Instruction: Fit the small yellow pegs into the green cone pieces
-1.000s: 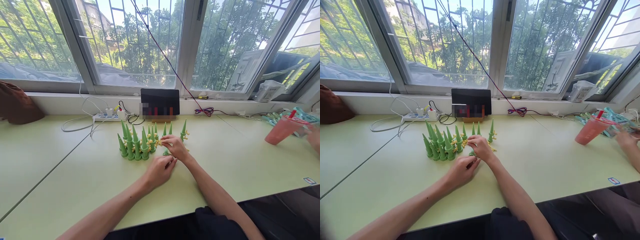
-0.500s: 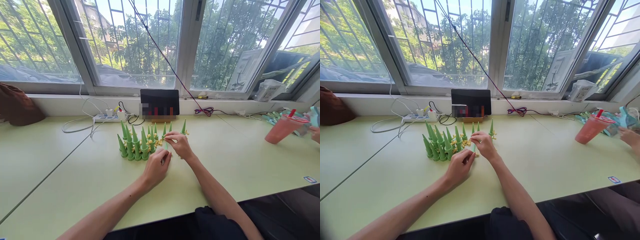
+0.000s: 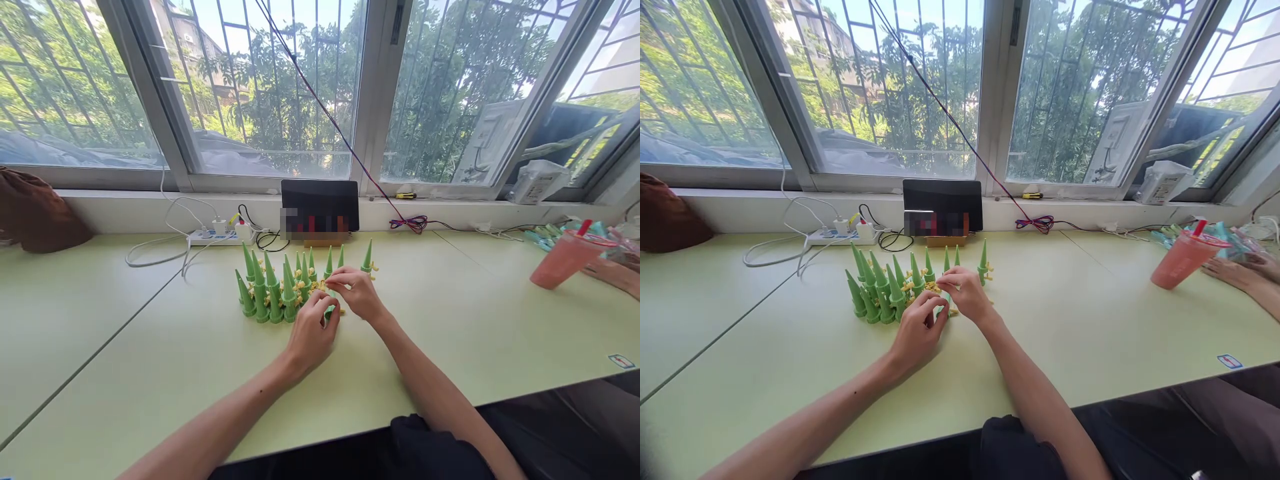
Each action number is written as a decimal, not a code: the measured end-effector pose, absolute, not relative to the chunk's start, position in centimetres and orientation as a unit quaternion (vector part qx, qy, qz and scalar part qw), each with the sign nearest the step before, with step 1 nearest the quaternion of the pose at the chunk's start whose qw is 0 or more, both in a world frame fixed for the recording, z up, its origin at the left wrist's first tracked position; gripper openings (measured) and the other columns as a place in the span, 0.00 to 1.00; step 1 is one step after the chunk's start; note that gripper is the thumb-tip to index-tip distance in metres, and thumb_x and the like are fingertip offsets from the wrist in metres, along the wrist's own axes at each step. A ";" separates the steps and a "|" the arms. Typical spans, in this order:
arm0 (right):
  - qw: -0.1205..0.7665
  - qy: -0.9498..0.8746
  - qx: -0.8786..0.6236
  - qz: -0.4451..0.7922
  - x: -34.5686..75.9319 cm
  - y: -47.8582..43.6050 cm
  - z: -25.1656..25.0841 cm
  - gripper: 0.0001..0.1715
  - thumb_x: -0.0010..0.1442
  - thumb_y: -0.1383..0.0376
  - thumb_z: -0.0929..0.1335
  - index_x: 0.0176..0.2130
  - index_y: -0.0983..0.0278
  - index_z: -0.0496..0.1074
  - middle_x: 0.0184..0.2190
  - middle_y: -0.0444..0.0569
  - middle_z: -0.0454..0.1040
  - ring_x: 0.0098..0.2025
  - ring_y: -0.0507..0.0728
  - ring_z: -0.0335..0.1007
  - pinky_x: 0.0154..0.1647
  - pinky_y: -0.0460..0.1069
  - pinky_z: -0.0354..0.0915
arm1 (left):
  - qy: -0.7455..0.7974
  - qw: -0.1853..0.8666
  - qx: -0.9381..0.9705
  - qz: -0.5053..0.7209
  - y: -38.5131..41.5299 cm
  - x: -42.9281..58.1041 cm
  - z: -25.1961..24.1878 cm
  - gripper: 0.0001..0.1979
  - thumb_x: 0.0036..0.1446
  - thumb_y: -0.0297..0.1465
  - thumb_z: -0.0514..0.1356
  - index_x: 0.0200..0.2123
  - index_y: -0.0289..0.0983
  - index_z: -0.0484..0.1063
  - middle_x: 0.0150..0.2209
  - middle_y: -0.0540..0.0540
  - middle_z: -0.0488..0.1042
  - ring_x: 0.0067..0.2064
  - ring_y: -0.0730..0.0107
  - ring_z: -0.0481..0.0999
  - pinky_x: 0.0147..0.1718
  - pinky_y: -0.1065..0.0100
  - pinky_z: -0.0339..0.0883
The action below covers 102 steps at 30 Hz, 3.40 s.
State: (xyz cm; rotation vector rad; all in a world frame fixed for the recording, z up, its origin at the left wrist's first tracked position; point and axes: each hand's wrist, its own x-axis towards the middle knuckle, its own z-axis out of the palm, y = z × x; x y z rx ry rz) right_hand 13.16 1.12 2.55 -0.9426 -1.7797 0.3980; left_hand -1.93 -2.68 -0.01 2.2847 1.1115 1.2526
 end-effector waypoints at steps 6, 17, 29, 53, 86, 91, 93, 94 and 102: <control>0.519 -0.736 -0.396 0.178 13.1 1.0 2.7 0.07 0.59 0.69 0.70 0.34 0.63 0.81 0.32 0.49 0.77 0.34 0.53 0.73 0.35 0.46 0.67 | 0.400 0.162 0.791 0.434 -2.6 -2.0 0.0 0.07 0.64 0.31 0.54 0.41 0.40 0.71 0.45 0.48 0.69 0.22 0.83 0.61 0.30 0.70 0.63; 0.496 -0.725 -0.442 0.180 13.4 0.7 3.0 0.15 0.62 0.59 0.68 0.27 0.64 0.71 0.21 0.42 0.68 0.24 0.50 0.59 0.26 0.45 0.56 | 0.415 0.171 0.779 0.438 -2.6 -2.0 0.0 0.08 0.63 0.29 0.54 0.44 0.40 0.69 0.45 0.48 0.68 0.23 0.82 0.62 0.30 0.70 0.64; 0.497 -0.703 -0.467 0.202 14.3 1.1 3.1 0.26 0.63 0.52 0.65 0.21 0.64 0.61 0.17 0.39 0.55 0.22 0.49 0.48 0.24 0.46 0.49 | 0.420 0.169 0.772 0.446 -2.6 -2.1 0.1 0.08 0.62 0.30 0.55 0.43 0.39 0.70 0.43 0.48 0.69 0.22 0.82 0.61 0.30 0.69 0.64; 0.422 -0.711 -0.396 0.399 14.7 0.7 3.4 0.15 0.59 0.55 0.67 0.30 0.65 0.71 0.20 0.42 0.68 0.21 0.49 0.62 0.21 0.45 0.59 | 0.434 0.239 0.720 0.486 -2.8 -1.8 1.1 0.11 0.65 0.38 0.52 0.39 0.37 0.67 0.33 0.51 0.71 0.19 0.81 0.62 0.22 0.73 0.57; 0.472 -0.661 -0.439 0.383 14.8 1.6 2.7 0.15 0.60 0.55 0.65 0.28 0.64 0.66 0.21 0.43 0.70 0.18 0.49 0.62 0.19 0.45 0.61 | 0.453 0.235 0.723 0.465 -2.7 -1.8 0.7 0.11 0.64 0.38 0.53 0.34 0.37 0.68 0.30 0.52 0.72 0.20 0.79 0.60 0.24 0.72 0.56; 0.475 -0.661 -0.441 0.378 14.7 1.8 2.5 0.16 0.60 0.54 0.65 0.28 0.63 0.66 0.21 0.43 0.70 0.18 0.49 0.62 0.19 0.45 0.61 | 0.449 0.199 0.746 0.449 -2.4 -2.0 0.5 0.12 0.65 0.38 0.51 0.39 0.38 0.71 0.34 0.48 0.73 0.24 0.76 0.64 0.27 0.70 0.60; 0.475 -0.660 -0.443 0.378 14.7 1.8 2.4 0.16 0.60 0.54 0.65 0.28 0.64 0.67 0.21 0.43 0.70 0.18 0.49 0.62 0.19 0.45 0.61 | 0.450 0.185 0.757 0.437 -2.3 -2.1 0.3 0.14 0.65 0.38 0.51 0.42 0.38 0.73 0.35 0.48 0.72 0.26 0.74 0.66 0.29 0.68 0.62; 0.474 -0.660 -0.445 0.376 14.7 1.8 2.4 0.16 0.60 0.54 0.65 0.29 0.64 0.67 0.21 0.43 0.70 0.18 0.49 0.62 0.19 0.45 0.61 | 0.452 0.180 0.761 0.429 -2.2 -2.1 0.3 0.14 0.65 0.38 0.51 0.44 0.39 0.73 0.35 0.47 0.72 0.26 0.73 0.67 0.30 0.68 0.62; 0.471 -0.673 -0.469 0.325 14.7 1.8 2.4 0.14 0.60 0.57 0.65 0.29 0.64 0.67 0.20 0.44 0.71 0.18 0.50 0.62 0.21 0.46 0.61 | 0.481 0.161 0.777 0.372 -1.8 -2.2 -0.4 0.12 0.63 0.36 0.54 0.45 0.41 0.73 0.36 0.47 0.70 0.28 0.71 0.69 0.33 0.66 0.65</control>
